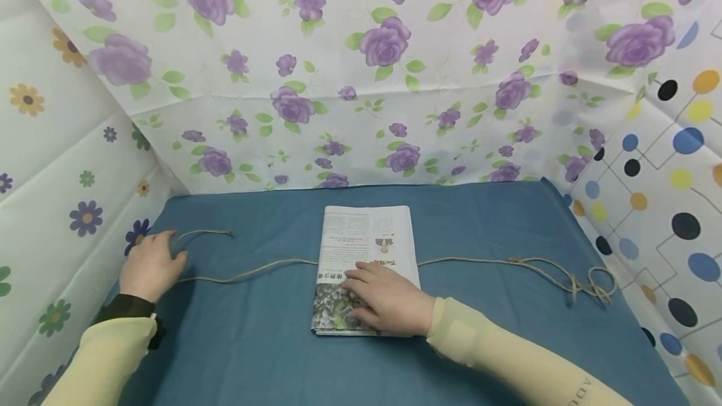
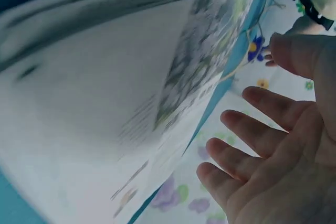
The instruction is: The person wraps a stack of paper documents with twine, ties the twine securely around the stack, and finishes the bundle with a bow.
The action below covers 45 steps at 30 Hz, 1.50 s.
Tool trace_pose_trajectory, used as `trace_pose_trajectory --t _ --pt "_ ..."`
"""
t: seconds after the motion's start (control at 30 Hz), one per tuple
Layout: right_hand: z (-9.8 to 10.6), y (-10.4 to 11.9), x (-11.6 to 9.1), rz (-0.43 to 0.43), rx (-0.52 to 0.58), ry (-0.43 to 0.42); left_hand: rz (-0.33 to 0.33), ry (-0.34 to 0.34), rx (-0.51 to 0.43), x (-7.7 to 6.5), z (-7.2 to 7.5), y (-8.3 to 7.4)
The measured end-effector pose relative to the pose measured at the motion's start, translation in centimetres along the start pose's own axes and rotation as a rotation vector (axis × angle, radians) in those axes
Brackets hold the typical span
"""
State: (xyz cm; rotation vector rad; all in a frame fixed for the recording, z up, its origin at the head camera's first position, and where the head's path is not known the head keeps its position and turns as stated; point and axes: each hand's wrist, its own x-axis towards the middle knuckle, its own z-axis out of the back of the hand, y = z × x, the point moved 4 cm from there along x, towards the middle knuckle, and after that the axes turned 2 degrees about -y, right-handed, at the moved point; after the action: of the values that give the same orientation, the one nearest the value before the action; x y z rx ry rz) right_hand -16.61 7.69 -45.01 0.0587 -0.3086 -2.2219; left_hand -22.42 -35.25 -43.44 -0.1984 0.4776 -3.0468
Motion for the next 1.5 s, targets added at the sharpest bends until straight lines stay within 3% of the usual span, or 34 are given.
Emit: trace_pose_trajectory --t 0.17,0.37,0.6,0.8,0.93,1.13,1.3,1.5 --pt "-0.7 1.5 1.2 0.044 0.019 0.019 0.004 0.065 0.042 -0.6 0.2 2.2" --pt "-1.1 2.4 1.5 0.083 0.027 -0.005 0.019 0.061 0.044 -1.0 0.5 3.5" --pt "-1.0 1.8 1.1 0.072 0.057 -0.014 0.021 0.071 0.043 -1.1 0.6 4.2" --pt "-0.7 0.9 0.5 0.068 0.093 -0.040 0.055 0.069 0.014 -0.5 0.5 3.7" --pt "-0.4 0.3 0.1 0.042 0.120 -0.038 0.051 0.052 -0.043 -0.1 0.5 2.1" --pt "0.5 -1.4 -0.5 -0.033 0.123 -0.116 -0.016 -0.030 -0.140 0.5 1.1 -2.0" --pt "1.5 -4.0 -1.2 -0.200 0.198 -0.202 -0.111 -0.072 -0.213 0.4 1.9 -6.3" --pt "2.9 -7.3 -2.1 -0.393 0.404 -0.308 -0.227 -0.050 -0.284 0.0 2.4 -12.0"
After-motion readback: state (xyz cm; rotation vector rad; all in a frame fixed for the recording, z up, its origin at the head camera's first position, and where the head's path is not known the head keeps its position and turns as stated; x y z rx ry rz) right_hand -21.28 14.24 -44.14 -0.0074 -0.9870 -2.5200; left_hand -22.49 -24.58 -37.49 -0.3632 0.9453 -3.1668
